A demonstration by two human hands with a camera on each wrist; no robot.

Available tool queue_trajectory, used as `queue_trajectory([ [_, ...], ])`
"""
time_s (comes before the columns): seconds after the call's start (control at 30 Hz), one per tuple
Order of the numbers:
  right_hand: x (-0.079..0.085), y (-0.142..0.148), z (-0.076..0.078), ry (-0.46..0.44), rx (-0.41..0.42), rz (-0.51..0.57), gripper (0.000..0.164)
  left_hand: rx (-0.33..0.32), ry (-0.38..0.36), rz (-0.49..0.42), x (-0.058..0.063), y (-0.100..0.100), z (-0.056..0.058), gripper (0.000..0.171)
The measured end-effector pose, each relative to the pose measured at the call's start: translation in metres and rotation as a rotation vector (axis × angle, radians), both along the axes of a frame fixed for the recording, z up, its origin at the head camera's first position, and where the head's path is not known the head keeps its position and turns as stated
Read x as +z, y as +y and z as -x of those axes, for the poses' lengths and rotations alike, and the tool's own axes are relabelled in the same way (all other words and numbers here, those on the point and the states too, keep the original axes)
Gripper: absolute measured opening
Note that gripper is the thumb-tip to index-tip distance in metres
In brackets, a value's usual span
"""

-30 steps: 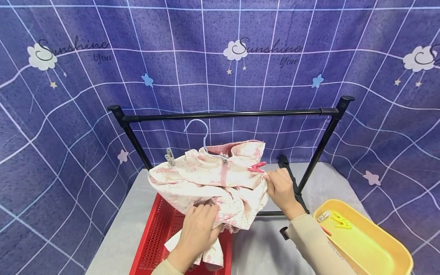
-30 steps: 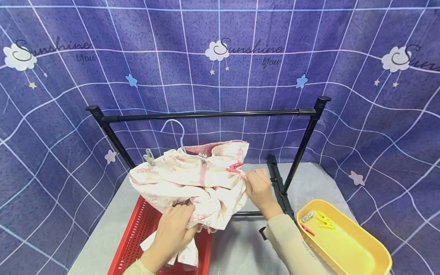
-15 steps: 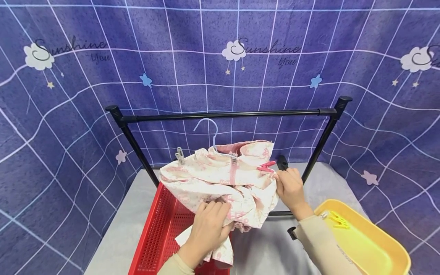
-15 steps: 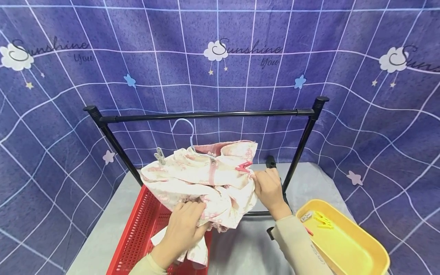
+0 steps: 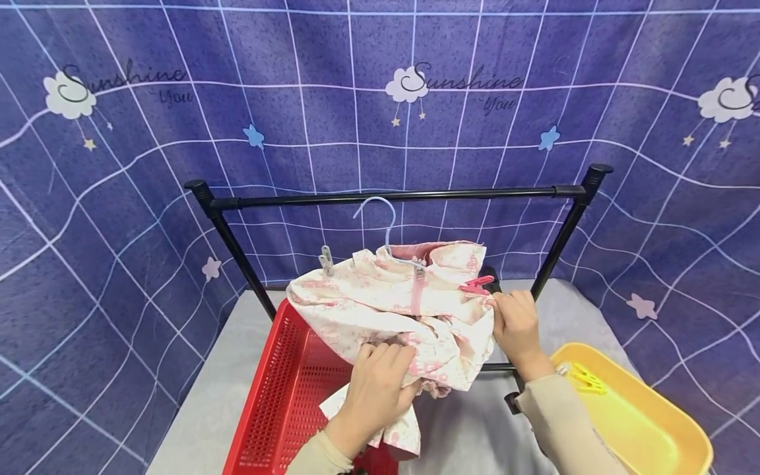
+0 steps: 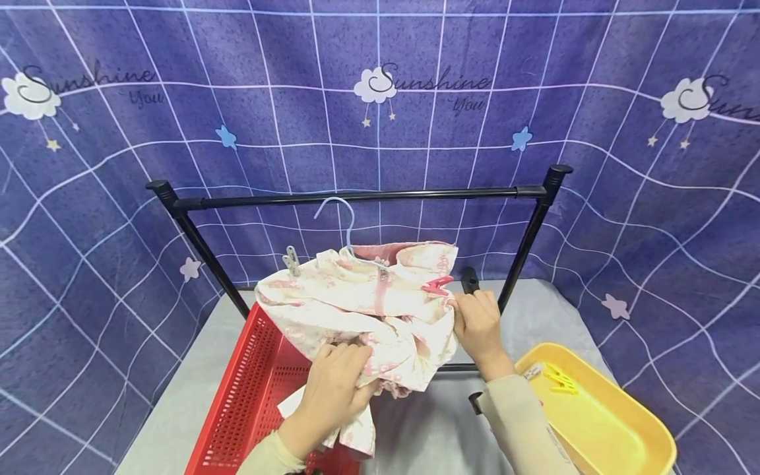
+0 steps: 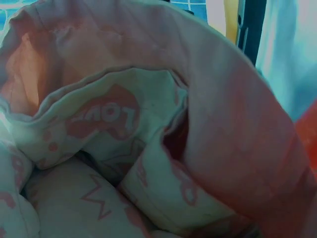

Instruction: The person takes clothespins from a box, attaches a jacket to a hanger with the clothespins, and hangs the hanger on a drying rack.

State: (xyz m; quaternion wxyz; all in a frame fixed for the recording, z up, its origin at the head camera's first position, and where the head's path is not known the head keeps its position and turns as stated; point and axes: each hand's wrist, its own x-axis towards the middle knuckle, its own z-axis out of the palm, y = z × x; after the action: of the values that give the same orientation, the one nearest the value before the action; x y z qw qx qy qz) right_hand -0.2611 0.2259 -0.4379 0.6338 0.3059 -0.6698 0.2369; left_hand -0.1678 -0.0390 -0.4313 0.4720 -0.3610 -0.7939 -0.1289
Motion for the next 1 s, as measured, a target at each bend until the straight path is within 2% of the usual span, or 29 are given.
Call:
queue_trajectory([
  [0.63, -0.004, 0.024, -0.006, -0.057, -0.049, 0.097, 0.041, 0.014, -0.007, -0.026, -0.001, 0.032, -0.001, 0.046],
  [1.0, -0.006, 0.035, -0.01, -0.059, -0.085, 0.144, 0.044, 0.017, -0.005, -0.036, 0.0, 0.049, 0.001, 0.043],
])
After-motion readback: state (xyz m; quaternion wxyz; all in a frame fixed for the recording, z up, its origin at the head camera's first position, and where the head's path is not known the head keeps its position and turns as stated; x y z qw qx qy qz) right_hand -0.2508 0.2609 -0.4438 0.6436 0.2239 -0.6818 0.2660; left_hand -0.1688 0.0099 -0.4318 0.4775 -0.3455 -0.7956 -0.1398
